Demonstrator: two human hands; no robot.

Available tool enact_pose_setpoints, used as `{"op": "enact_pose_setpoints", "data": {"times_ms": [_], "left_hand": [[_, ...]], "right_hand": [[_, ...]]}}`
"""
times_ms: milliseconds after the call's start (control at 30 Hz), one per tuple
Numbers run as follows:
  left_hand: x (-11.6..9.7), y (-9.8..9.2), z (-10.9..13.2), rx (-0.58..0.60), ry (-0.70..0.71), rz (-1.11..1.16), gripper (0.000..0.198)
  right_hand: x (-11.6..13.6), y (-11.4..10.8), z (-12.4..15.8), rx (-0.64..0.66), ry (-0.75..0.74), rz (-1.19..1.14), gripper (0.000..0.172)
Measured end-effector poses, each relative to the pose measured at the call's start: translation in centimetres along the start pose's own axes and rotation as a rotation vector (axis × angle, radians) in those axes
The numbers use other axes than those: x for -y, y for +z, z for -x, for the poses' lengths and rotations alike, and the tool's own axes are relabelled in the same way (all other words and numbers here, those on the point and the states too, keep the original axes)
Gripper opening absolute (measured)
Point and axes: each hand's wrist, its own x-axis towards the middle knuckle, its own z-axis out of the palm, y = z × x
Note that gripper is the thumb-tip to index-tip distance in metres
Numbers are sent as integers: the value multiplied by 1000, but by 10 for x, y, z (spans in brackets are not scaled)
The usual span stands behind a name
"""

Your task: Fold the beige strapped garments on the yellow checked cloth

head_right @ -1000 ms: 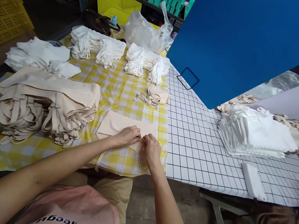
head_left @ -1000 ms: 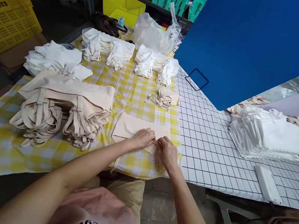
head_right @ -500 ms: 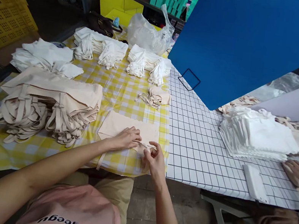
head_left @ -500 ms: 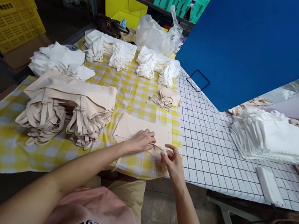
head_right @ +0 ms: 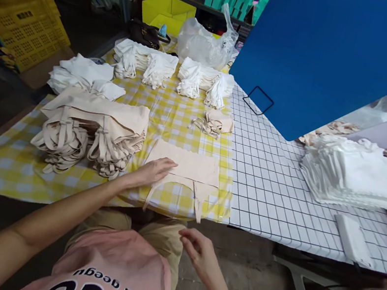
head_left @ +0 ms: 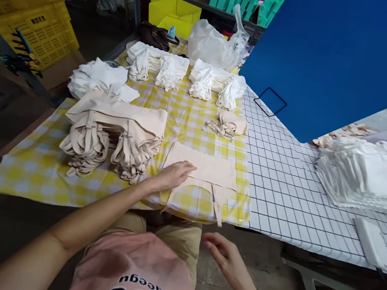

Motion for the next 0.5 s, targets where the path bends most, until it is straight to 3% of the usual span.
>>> {"op": "enact_pose_setpoints", "data": {"times_ms": [67,167,267,400,500], "left_hand": [[4,0,21,-60,-32,-83,43],[6,8,51,-32,-50,-214,42],[5,19,71,38,-54,-339,44],[3,24,80,86,-32,-436,54],[2,23,81,100,-31,-450,62]], "right_hand": [[5,28,-14,119,11,-68,32],[13,77,-46,23,34,-207,39],[23,111,-70,36,31,-352,29],[29,120,-64,118,-2,-340,36],[31,110,-37,-14,-39,-188,36]]}}
